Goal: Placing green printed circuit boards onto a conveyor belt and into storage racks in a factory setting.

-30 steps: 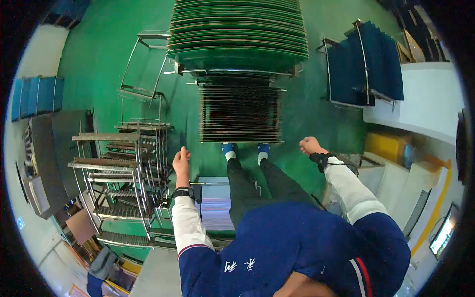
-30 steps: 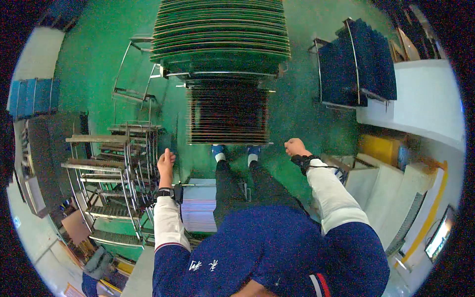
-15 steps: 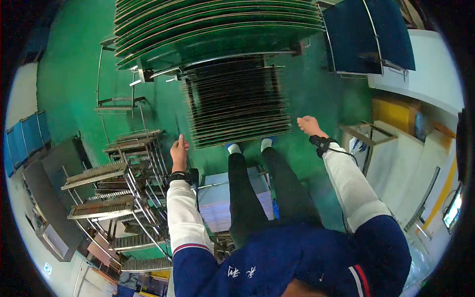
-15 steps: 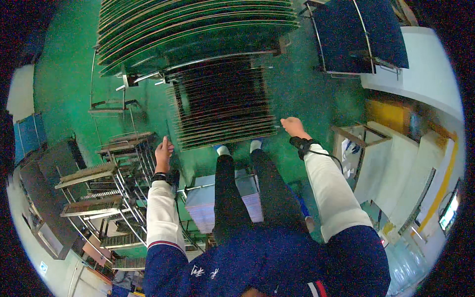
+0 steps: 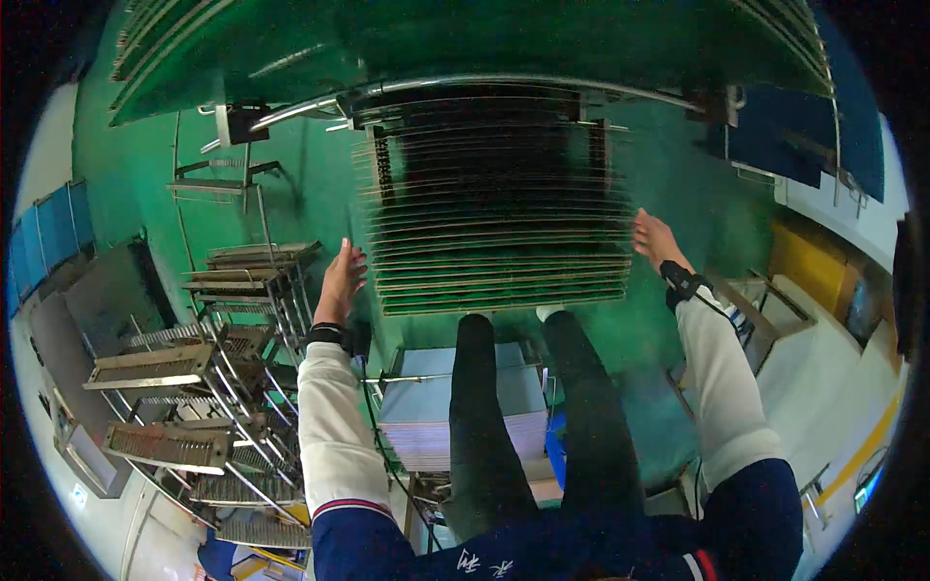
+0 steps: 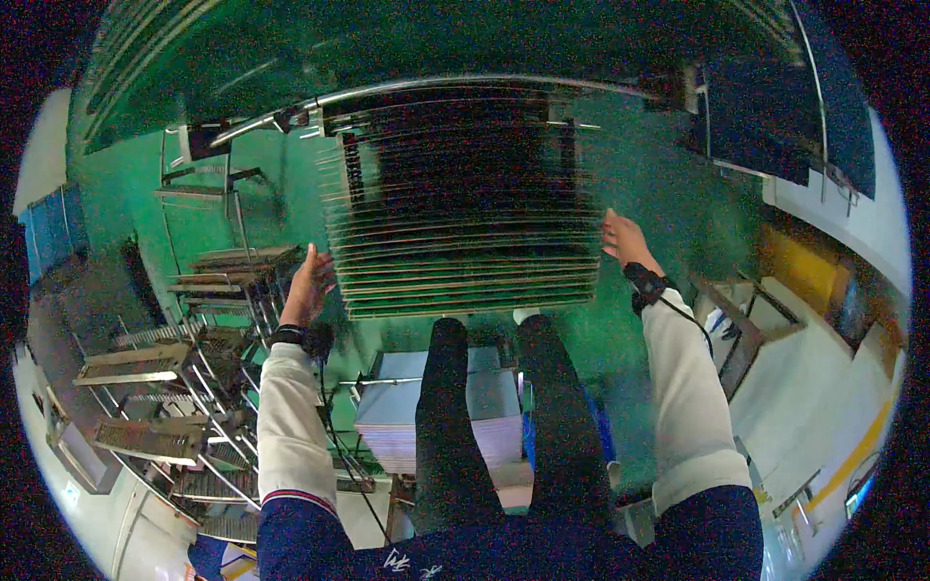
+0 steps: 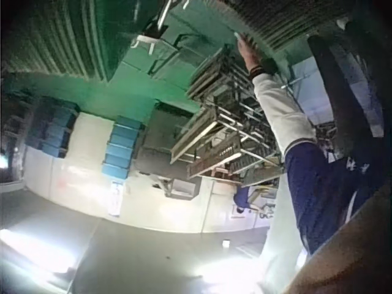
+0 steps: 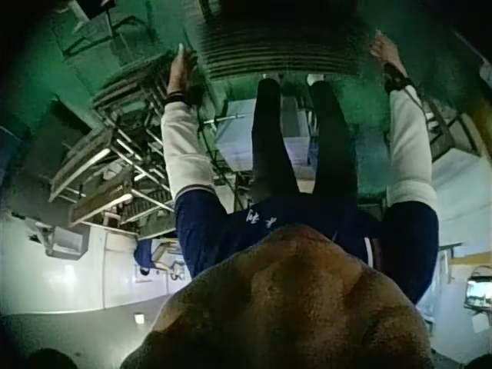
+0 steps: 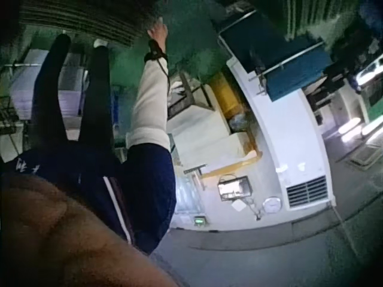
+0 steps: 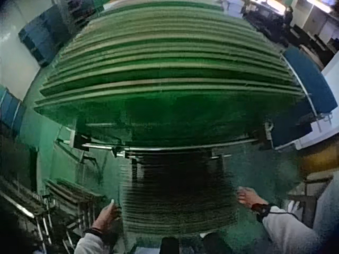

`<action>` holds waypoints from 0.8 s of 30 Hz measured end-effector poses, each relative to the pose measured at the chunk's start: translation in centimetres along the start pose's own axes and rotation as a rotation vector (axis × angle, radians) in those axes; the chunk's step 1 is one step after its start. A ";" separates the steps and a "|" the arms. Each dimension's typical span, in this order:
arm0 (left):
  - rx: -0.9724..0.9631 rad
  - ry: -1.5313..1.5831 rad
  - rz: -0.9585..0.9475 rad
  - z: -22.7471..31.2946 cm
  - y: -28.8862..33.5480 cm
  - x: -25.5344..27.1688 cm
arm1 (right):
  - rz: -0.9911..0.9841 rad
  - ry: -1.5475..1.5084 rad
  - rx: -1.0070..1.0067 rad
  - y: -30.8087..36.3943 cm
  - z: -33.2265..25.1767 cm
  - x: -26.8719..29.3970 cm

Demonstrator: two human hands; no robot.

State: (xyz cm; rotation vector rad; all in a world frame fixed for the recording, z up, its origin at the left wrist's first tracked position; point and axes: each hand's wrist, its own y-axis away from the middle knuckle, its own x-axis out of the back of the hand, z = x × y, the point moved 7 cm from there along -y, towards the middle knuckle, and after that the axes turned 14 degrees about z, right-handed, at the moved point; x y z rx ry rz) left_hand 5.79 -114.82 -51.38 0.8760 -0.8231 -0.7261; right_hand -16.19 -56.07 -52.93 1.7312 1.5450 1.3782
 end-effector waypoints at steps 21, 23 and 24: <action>0.226 0.056 -0.124 -2.4 -7.7 -3.0 | 0.014 0.316 -0.234 -3.3 -1.7 -3.6; 0.201 0.102 -0.118 -0.3 -6.5 -4.6 | -0.093 0.255 -0.104 -4.0 -1.2 -2.9; 0.191 0.114 -0.120 0.5 -6.0 -4.9 | -0.234 0.166 0.029 -5.5 -0.1 -1.8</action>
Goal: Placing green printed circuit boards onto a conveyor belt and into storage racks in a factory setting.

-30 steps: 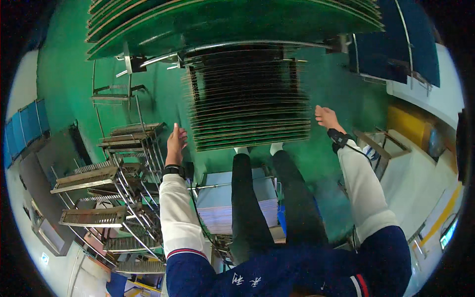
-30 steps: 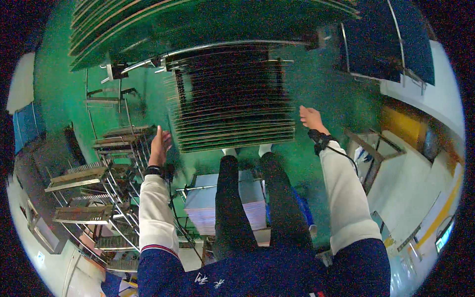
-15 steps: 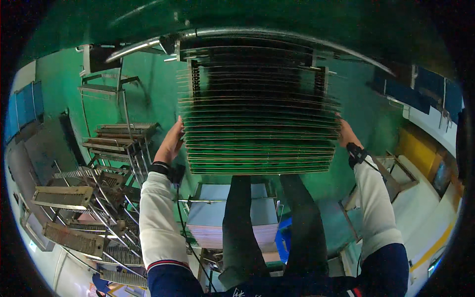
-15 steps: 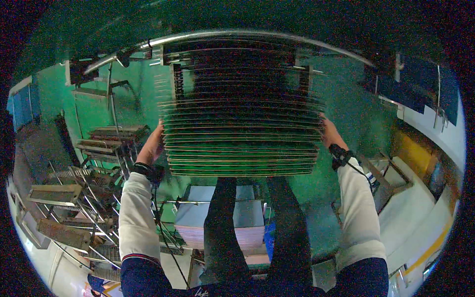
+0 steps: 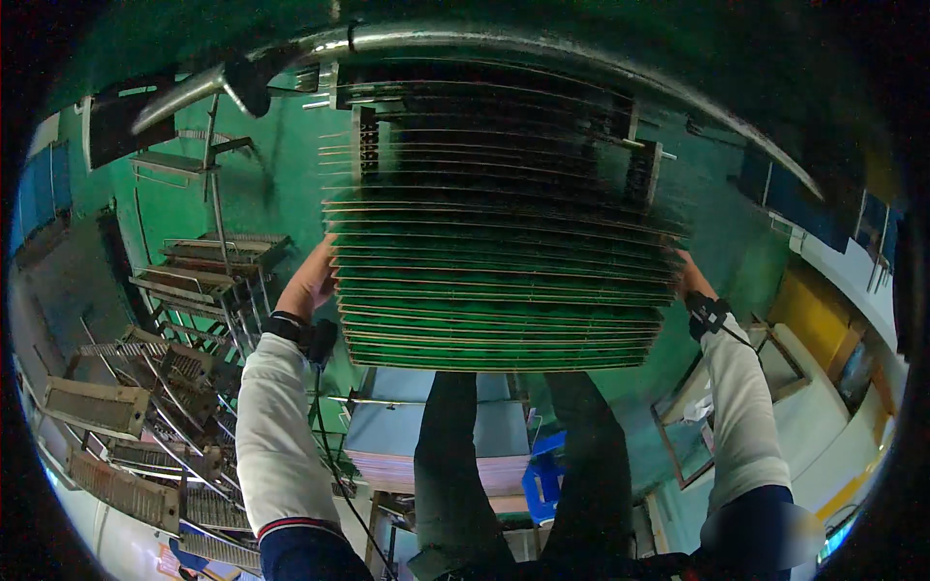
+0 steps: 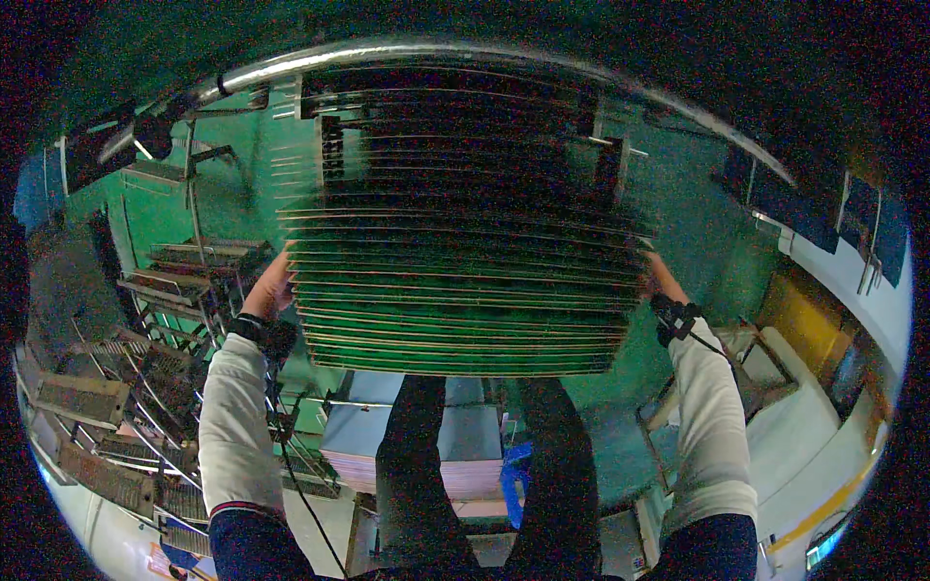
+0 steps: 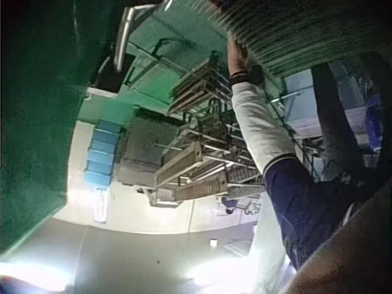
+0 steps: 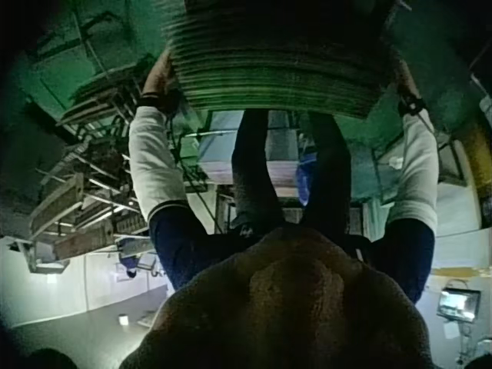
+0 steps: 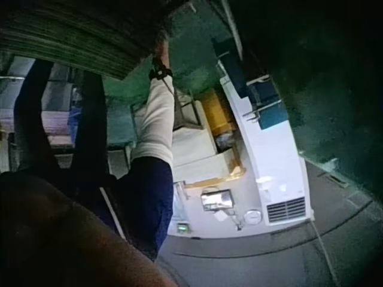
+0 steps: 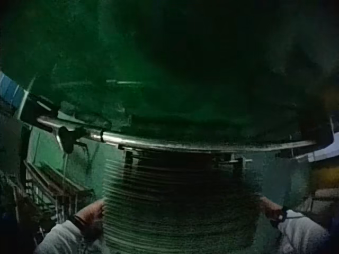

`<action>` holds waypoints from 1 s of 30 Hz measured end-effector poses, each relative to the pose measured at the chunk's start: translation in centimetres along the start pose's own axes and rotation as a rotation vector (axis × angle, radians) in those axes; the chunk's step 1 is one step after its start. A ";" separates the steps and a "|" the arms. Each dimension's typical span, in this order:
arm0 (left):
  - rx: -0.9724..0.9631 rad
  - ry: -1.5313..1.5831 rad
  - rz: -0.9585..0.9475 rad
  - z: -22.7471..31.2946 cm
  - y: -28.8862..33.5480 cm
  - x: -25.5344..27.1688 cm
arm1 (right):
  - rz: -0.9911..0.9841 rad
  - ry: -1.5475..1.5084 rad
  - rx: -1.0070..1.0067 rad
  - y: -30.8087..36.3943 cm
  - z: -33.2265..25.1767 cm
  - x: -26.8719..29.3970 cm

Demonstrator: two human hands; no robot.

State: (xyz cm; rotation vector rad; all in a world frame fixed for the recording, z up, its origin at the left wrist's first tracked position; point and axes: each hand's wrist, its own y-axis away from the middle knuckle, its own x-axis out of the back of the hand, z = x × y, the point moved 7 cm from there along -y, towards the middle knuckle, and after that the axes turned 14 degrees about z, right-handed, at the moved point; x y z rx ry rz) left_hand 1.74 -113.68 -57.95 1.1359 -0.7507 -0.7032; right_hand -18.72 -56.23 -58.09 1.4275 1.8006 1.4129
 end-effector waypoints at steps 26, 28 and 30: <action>-0.041 -0.043 -0.025 -6.0 10.8 1.1 | -0.304 -0.192 0.010 -0.6 10.7 8.3; -0.148 -0.042 -0.067 -5.0 13.8 0.9 | -0.312 0.201 0.424 3.8 9.1 8.4; -0.120 -0.003 -0.050 -6.4 15.2 2.3 | -0.278 0.510 0.732 8.6 9.5 9.1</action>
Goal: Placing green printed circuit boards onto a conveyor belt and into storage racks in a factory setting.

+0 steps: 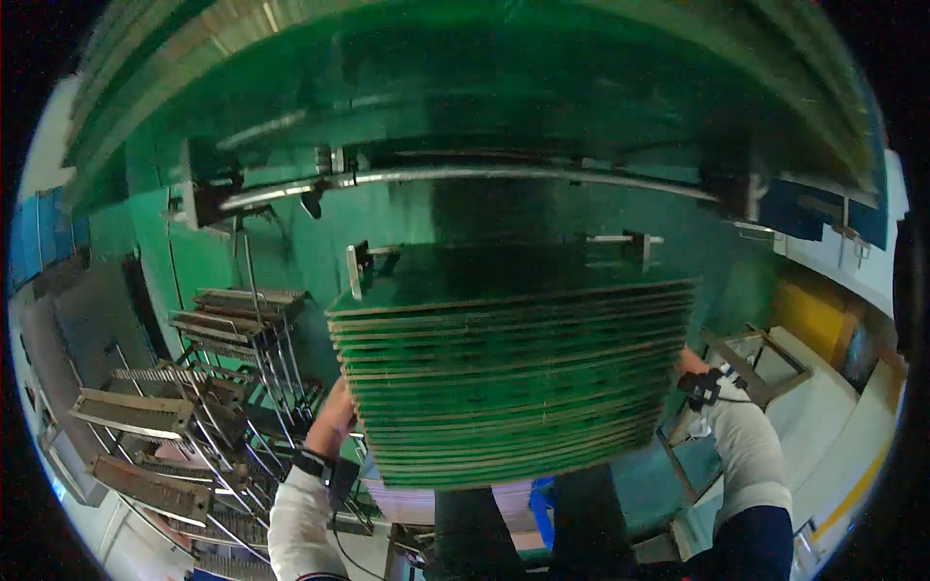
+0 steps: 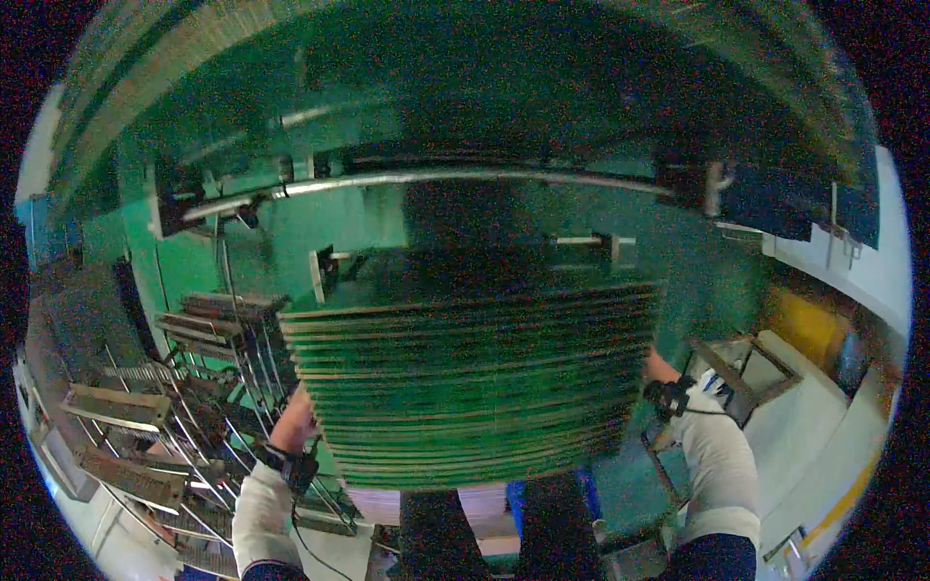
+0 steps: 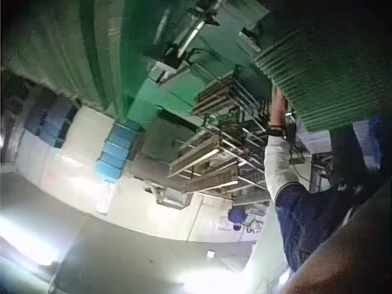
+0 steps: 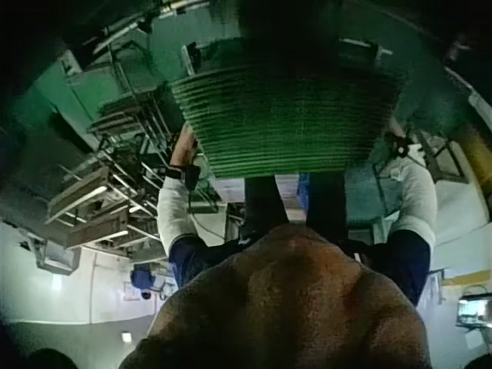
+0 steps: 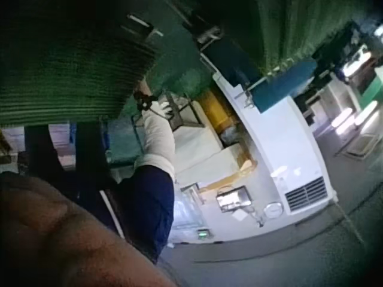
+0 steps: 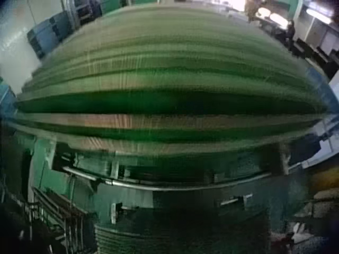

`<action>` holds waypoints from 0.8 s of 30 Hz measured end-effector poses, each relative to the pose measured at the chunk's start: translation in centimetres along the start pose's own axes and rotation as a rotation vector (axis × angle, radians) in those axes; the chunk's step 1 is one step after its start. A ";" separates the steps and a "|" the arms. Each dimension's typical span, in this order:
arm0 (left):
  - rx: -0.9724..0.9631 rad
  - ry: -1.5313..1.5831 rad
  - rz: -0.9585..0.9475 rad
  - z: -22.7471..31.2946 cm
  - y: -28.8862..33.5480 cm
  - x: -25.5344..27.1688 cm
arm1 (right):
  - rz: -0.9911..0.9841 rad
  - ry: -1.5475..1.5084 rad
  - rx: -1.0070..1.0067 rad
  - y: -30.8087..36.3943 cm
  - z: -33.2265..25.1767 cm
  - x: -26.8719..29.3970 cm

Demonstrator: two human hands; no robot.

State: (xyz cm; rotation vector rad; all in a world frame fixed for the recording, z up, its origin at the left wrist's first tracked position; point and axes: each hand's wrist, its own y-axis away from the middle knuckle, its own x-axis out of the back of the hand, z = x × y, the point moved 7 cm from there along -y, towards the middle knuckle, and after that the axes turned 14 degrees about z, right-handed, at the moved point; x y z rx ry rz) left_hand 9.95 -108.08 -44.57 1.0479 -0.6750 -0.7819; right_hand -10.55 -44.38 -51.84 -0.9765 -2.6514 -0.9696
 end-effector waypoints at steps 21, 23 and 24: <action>-0.014 -0.434 -0.100 1.7 32.0 -8.2 | 0.699 0.366 -0.044 58.2 -0.4 -1.3; -0.119 -0.352 -0.235 3.7 35.6 -13.2 | 0.843 0.273 -0.139 61.9 -0.4 -3.4; -0.136 -0.323 -0.349 2.8 33.3 -13.1 | 0.879 0.135 -0.262 63.2 -0.1 -5.2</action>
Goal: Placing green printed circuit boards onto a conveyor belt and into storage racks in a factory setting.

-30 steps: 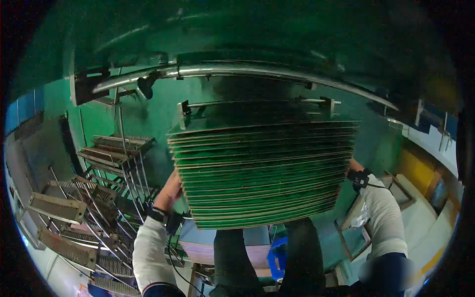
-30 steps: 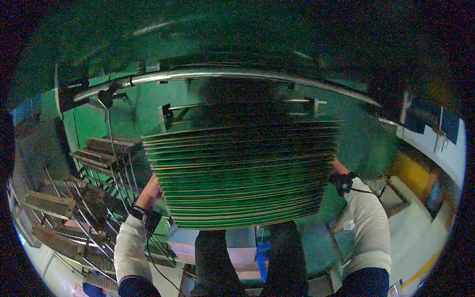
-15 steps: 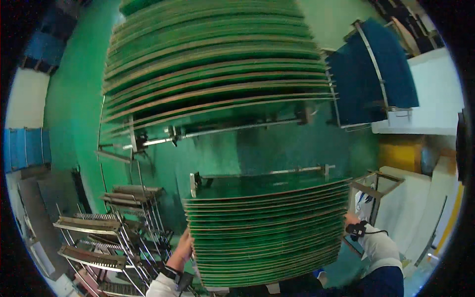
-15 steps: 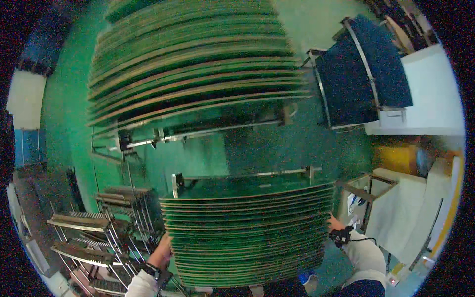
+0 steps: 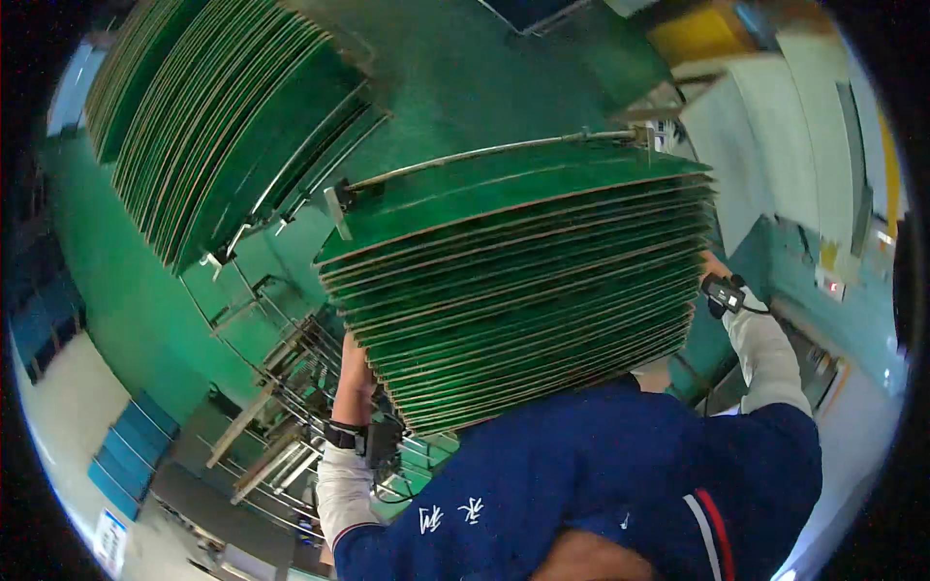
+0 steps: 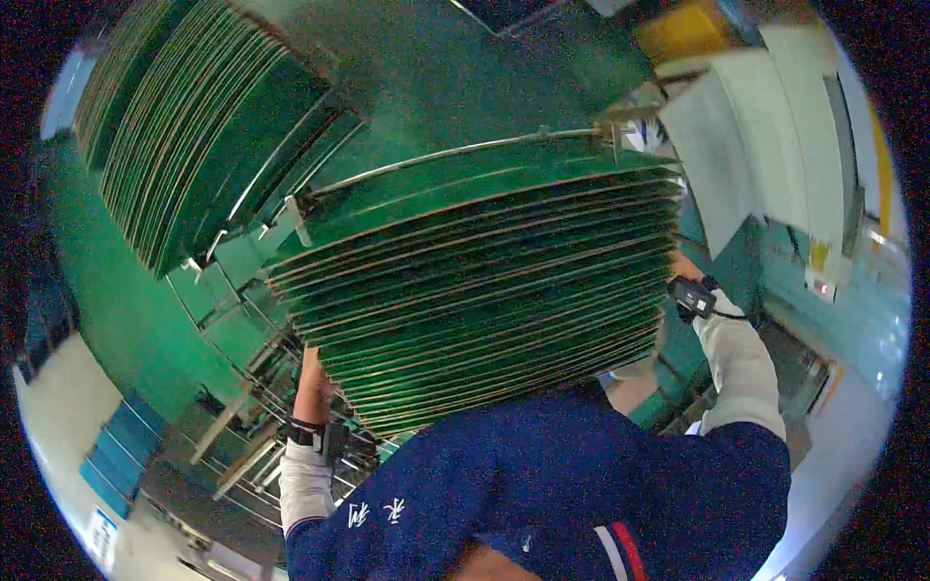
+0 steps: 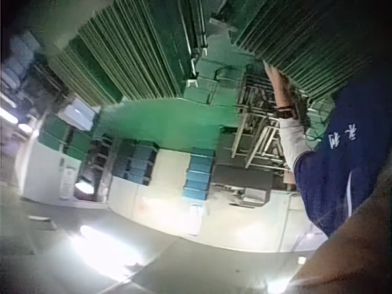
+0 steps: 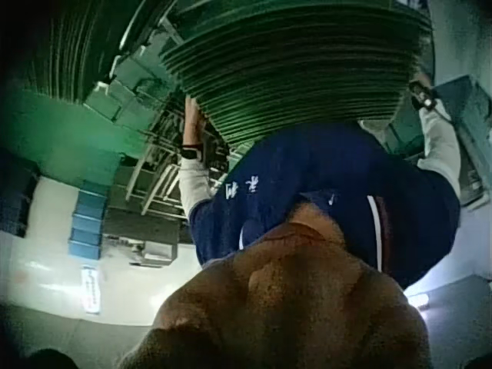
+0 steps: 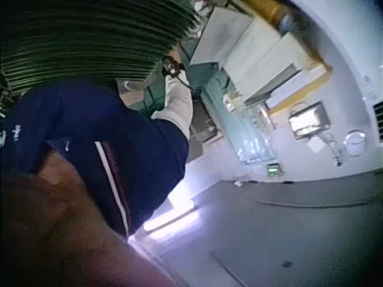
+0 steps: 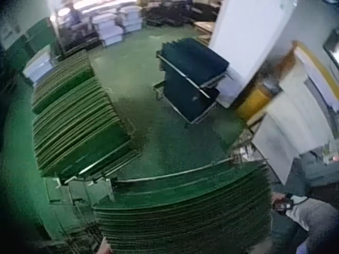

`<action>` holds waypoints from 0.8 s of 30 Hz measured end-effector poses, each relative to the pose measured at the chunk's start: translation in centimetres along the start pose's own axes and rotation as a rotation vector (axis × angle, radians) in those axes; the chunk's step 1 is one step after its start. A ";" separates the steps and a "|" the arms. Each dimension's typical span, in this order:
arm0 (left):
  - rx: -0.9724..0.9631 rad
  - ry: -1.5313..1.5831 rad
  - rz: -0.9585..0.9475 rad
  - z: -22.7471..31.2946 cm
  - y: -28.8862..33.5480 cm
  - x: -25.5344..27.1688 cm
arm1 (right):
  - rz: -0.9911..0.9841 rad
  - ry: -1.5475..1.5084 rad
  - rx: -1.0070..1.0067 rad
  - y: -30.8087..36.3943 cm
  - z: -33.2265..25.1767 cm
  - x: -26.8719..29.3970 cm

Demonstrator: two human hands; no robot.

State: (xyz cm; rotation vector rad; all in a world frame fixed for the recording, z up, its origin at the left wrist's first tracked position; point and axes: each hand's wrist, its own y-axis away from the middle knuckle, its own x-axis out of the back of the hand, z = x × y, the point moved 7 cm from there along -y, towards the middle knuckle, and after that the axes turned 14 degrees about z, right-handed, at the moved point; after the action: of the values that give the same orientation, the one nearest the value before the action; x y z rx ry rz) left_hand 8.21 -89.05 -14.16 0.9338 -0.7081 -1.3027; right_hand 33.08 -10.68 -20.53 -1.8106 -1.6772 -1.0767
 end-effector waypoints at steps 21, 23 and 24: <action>-0.365 -0.640 -0.615 13.6 -10.6 -30.8 | 0.580 -1.004 -1.119 18.2 -3.5 -13.6; -0.413 -0.698 -0.686 14.3 -10.1 -34.4 | 0.621 -1.062 -1.124 18.1 -3.7 -14.1; -0.471 -0.753 -0.741 14.8 -10.5 -35.9 | 0.639 -1.089 -1.129 18.2 -4.0 -14.4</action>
State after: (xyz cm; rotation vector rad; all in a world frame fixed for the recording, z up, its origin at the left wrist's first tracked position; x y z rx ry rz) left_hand -15.13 -56.29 -13.84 0.2779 -0.5721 -2.4147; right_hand 50.34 -25.68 -26.09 -3.7692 -0.5390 -0.7603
